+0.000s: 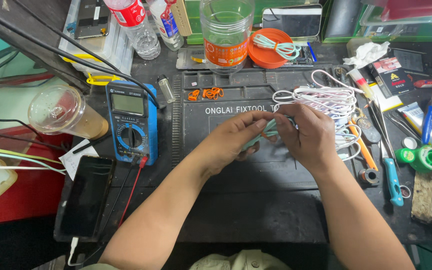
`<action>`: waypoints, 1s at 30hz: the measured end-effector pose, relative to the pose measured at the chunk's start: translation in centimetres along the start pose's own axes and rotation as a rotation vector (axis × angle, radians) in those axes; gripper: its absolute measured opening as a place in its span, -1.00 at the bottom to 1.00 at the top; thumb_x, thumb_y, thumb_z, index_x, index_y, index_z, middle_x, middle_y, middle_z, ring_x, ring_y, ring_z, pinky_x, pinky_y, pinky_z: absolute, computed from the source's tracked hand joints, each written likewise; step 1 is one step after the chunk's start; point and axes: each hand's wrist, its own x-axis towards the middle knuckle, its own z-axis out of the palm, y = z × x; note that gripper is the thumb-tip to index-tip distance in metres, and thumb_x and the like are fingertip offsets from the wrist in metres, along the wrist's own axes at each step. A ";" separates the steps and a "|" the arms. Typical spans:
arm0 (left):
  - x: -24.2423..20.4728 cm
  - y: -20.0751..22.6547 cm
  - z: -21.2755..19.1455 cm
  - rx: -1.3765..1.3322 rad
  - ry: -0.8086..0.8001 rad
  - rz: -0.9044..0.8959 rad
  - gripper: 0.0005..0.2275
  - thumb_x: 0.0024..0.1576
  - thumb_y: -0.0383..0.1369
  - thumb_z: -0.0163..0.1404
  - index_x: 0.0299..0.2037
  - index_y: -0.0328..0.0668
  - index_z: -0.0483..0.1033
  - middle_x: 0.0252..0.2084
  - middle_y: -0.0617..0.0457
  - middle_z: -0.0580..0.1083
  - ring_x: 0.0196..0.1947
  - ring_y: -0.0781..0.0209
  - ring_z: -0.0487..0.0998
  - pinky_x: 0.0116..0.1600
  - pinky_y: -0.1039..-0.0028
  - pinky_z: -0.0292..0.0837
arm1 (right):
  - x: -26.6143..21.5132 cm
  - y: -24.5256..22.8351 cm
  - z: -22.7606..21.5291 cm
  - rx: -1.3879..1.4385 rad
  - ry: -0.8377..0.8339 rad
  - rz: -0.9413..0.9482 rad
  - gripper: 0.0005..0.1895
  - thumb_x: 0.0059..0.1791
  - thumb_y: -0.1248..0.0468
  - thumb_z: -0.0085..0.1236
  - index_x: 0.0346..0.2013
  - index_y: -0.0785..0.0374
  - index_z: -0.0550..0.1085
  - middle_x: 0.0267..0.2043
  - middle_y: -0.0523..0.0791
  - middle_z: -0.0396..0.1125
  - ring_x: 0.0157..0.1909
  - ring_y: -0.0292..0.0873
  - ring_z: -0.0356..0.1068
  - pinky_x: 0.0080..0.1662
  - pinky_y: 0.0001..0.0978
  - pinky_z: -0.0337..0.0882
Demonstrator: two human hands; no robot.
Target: The person organizes a pile of USB cables on a workbench. They pick up individual cables, coil them by hand, and secure them with small orange rubber bands before placing them back on the table.
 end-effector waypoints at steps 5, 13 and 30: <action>0.2 -0.7 -0.3 -0.004 -0.046 0.072 -0.57 0.35 -0.28 -0.18 0.34 -0.46 0.23 -0.34 0.06 0.39 -0.50 0.53 0.36 -0.58 0.82 0.18 | 0.3 -0.4 -0.1 0.025 0.010 -0.013 -0.80 0.15 0.16 0.10 -0.19 0.20 0.57 -0.55 0.01 0.33 -0.53 0.17 0.40 -0.44 -0.11 0.43; 0.1 0.3 -0.5 0.655 0.168 0.295 -0.67 0.29 -0.07 -0.07 0.09 -0.03 0.55 -0.34 0.03 0.56 -0.34 0.27 0.60 -0.30 0.55 0.48 | 0.2 0.9 0.0 -0.035 0.096 -0.046 -0.83 0.17 0.21 0.09 -0.15 0.21 0.56 -0.53 0.03 0.33 -0.45 0.23 0.42 -0.41 -0.06 0.43; -0.3 1.2 -1.4 0.748 0.453 0.473 -0.41 0.21 0.03 -0.10 0.30 -0.30 0.32 0.28 -0.33 0.37 0.15 -0.21 0.54 0.14 0.03 0.53 | 5.9 1.5 -4.5 -0.255 -0.136 0.227 -0.85 0.14 0.29 0.27 -0.01 0.25 0.64 -0.34 0.07 0.47 -0.24 0.17 0.48 -0.18 -0.01 0.42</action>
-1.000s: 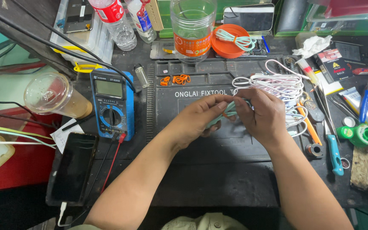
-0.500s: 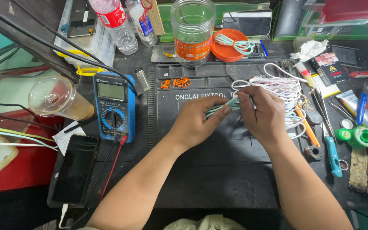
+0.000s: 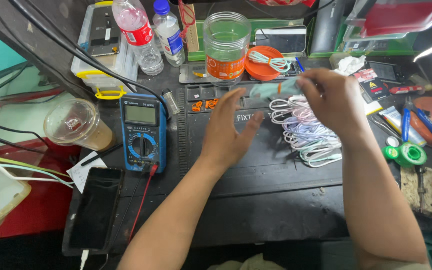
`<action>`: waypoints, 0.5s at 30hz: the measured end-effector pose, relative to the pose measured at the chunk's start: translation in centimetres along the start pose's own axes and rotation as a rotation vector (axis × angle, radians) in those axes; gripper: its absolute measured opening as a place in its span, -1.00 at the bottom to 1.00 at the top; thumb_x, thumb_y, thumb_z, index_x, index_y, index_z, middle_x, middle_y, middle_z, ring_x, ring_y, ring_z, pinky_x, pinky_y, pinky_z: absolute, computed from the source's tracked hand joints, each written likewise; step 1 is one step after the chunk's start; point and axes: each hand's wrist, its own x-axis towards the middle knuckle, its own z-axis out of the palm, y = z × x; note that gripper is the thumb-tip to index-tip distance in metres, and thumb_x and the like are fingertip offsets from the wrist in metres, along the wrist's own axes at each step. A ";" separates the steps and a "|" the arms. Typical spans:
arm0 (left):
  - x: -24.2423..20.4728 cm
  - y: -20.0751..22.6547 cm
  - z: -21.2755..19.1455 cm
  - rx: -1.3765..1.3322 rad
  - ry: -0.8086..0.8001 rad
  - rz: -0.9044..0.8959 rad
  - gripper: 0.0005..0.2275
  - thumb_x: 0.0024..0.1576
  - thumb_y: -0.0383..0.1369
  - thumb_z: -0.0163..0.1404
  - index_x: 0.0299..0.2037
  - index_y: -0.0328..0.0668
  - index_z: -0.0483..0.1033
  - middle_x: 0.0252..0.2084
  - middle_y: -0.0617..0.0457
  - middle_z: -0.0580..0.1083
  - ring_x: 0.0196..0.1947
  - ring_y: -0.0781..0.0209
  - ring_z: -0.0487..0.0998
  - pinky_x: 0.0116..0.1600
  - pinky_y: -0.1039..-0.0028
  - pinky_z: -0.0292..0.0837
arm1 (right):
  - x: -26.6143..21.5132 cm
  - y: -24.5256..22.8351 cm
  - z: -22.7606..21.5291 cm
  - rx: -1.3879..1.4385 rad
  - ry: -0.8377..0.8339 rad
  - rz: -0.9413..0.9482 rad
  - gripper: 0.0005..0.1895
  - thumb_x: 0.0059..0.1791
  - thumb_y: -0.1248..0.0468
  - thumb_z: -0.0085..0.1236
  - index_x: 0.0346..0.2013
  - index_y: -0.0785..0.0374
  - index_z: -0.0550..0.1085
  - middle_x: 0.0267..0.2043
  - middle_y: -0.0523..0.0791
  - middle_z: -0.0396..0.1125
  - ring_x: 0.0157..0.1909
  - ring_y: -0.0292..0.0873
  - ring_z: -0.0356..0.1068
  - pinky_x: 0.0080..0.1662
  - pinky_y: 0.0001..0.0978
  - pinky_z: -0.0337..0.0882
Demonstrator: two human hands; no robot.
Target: The person organizes a pile of USB cables on a workbench. They pick up individual cables, coil them by hand, and secure them with small orange rubber bands before placing them back on the table.
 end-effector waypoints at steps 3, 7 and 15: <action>0.1 -0.1 -0.4 -0.020 0.058 -0.029 -0.39 0.19 0.11 -0.26 0.26 -0.21 0.36 0.22 0.00 0.43 -0.12 0.26 0.59 -0.04 0.34 0.48 | 3.9 2.2 1.3 0.012 0.008 0.312 -0.72 0.14 0.05 0.06 -0.08 0.09 0.63 -0.29 -0.19 0.51 -0.23 -0.17 0.44 -0.16 -0.21 0.33; 0.0 -0.7 -0.3 -0.004 0.065 0.026 -0.48 0.23 0.06 -0.29 0.12 -0.17 0.47 0.14 0.03 0.49 -0.19 0.26 0.59 0.07 0.33 0.41 | 6.6 4.1 3.5 -0.011 -0.002 0.367 -0.68 0.12 0.05 0.00 -0.08 0.10 0.64 -0.46 -0.22 0.42 -0.30 -0.12 0.39 -0.16 -0.18 0.32; -0.3 -0.2 -0.7 -0.040 0.053 0.007 -0.40 0.23 0.12 -0.39 0.12 -0.19 0.48 0.13 0.03 0.47 -0.21 0.24 0.58 -0.02 0.34 0.46 | 8.3 3.8 5.5 -0.197 -0.015 0.161 -0.55 0.12 0.03 0.12 0.16 0.28 0.49 -0.01 0.00 0.47 0.06 0.15 0.38 -0.04 0.09 0.34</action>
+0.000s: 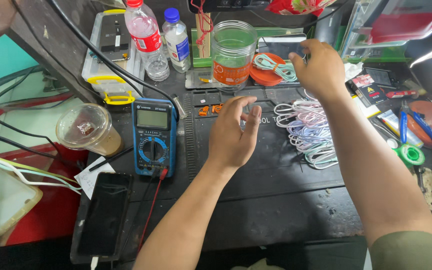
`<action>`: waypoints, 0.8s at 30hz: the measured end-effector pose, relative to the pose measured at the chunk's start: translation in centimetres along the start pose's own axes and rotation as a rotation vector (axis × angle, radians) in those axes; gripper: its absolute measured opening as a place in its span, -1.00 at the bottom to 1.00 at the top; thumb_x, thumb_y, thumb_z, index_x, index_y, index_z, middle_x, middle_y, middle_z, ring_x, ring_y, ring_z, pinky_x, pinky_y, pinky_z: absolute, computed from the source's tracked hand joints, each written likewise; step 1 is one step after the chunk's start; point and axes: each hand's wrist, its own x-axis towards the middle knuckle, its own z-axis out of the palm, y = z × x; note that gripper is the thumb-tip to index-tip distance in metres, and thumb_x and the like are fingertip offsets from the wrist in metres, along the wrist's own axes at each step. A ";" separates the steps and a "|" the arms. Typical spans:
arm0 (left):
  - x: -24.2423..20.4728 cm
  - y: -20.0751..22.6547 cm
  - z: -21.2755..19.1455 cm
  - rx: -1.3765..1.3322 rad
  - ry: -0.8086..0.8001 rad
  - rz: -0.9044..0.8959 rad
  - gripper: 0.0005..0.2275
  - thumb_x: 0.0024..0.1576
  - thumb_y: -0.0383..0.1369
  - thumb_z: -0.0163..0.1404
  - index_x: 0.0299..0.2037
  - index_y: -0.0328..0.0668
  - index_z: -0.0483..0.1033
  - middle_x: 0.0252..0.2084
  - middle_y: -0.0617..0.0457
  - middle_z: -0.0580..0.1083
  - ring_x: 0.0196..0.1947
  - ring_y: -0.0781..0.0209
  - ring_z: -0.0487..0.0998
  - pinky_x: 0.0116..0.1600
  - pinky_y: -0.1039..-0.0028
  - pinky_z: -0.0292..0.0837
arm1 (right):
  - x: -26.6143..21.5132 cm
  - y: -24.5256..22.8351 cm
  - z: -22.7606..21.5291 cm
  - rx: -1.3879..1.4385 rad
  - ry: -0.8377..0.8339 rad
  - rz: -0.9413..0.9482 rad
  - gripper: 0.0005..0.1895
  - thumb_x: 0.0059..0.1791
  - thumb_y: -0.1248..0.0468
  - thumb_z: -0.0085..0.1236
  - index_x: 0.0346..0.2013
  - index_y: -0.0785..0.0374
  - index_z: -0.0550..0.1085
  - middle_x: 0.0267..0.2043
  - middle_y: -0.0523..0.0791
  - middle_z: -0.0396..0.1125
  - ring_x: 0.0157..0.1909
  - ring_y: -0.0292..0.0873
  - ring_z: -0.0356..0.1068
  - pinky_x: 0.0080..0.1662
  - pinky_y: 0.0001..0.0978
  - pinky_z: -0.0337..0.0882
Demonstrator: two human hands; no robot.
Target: The person organizes a pile of USB cables on a workbench. They pick up individual cables, coil them by hand, and secure them with small orange rubber bands before placing them back on the table.
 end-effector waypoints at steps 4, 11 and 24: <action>-0.3 0.6 -0.1 0.001 0.000 0.034 -0.45 0.25 0.08 -0.36 0.09 -0.18 0.49 0.11 0.04 0.48 -0.24 0.25 0.56 -0.06 0.35 0.45 | 1.4 -0.4 1.4 0.004 -0.157 -0.194 -0.52 0.08 -0.01 0.16 0.17 0.24 0.55 0.19 0.01 0.44 0.30 0.12 0.29 0.21 0.01 0.27; -0.1 0.1 0.3 0.023 0.019 0.108 -0.52 0.29 0.01 -0.34 0.03 -0.18 0.51 0.08 0.03 0.48 -0.27 0.18 0.55 -0.03 0.36 0.44 | 4.6 -3.2 3.3 -0.253 -0.566 -0.040 -0.44 0.09 0.00 -0.12 0.38 -0.01 0.29 0.07 0.04 0.47 0.19 0.25 0.36 0.20 0.08 0.12; 0.1 -0.1 0.9 0.009 -0.003 0.156 -0.57 0.31 -0.06 -0.31 -0.05 -0.24 0.53 0.00 -0.06 0.51 0.08 0.07 0.53 0.04 0.37 0.48 | 1.6 -2.6 -1.9 -0.116 -0.308 0.013 -0.34 0.07 -0.24 -0.03 0.32 0.07 0.39 0.19 -0.03 0.41 0.19 0.22 0.35 0.04 0.20 0.33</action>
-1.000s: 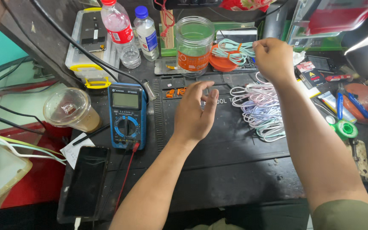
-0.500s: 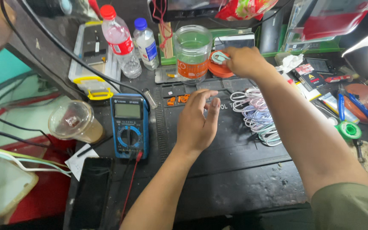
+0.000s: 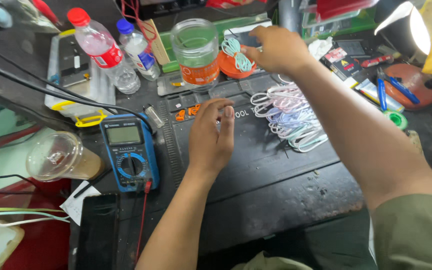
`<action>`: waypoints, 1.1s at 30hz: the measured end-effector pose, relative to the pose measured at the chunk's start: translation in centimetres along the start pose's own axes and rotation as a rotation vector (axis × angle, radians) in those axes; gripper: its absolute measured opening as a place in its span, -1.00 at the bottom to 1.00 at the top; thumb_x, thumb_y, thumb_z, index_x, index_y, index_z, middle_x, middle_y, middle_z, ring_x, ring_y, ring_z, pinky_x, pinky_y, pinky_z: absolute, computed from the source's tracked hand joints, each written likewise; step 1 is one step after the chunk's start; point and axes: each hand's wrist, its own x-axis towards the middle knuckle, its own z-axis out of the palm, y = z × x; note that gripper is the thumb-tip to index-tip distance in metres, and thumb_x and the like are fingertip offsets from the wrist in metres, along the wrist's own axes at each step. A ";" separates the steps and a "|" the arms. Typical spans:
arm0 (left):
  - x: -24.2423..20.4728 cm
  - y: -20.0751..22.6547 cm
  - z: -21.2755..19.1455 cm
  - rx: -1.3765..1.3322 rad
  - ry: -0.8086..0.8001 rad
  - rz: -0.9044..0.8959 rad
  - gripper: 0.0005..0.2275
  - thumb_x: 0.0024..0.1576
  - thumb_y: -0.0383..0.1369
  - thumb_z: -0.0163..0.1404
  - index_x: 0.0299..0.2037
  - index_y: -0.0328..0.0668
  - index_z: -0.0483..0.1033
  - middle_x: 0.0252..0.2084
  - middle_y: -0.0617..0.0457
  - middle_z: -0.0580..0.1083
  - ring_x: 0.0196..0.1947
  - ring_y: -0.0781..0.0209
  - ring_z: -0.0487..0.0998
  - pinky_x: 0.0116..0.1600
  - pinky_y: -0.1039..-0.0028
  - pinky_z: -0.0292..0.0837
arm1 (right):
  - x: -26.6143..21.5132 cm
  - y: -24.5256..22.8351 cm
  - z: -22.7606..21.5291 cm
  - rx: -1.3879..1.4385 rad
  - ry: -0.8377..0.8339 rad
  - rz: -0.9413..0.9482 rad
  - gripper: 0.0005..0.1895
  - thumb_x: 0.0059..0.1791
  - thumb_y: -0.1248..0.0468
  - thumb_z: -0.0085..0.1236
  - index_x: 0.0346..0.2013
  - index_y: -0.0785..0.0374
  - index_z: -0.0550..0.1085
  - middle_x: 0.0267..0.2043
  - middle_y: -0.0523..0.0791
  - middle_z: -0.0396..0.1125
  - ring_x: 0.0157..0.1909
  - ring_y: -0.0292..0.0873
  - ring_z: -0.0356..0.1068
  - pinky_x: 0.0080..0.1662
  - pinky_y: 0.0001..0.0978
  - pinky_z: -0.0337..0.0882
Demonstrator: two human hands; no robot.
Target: The person organizes a pile of USB cables on a workbench. They pick up individual cables, coil them by hand, and secure them with small orange rubber bands before placing them back on the table.
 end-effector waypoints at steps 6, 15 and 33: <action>-0.7 0.1 0.7 0.020 -0.014 0.071 -0.68 0.34 -0.17 -0.26 -0.08 -0.16 0.54 -0.03 0.00 0.53 0.02 0.10 0.52 0.01 0.37 0.45 | -15.1 4.0 -5.8 -0.003 0.015 0.054 -0.68 0.09 -0.01 0.26 -0.37 0.12 0.48 -0.40 -0.12 0.40 -0.26 -0.04 0.38 -0.17 -0.17 0.29; -1.7 -0.1 2.4 0.163 -0.098 0.096 -0.58 0.36 -0.02 -0.36 -0.11 -0.03 0.55 -0.05 0.06 0.53 -0.28 0.11 0.61 -0.28 0.32 0.56 | -26.4 4.2 2.0 0.016 0.079 0.059 -0.75 -0.03 -0.03 0.28 -0.18 -0.03 0.60 -0.31 -0.21 0.51 -0.21 -0.05 0.54 -0.22 -0.20 0.51; -1.8 -0.9 2.3 0.275 -0.221 0.100 -0.54 0.35 0.02 -0.39 -0.12 -0.08 0.54 -0.04 0.03 0.53 -0.28 0.16 0.66 -0.37 0.39 0.59 | -23.6 8.2 -0.7 -0.338 0.418 -0.285 -0.87 0.12 0.11 0.11 -0.33 -0.15 0.50 -0.16 -0.32 0.38 -0.17 -0.12 0.50 -0.22 -0.35 0.50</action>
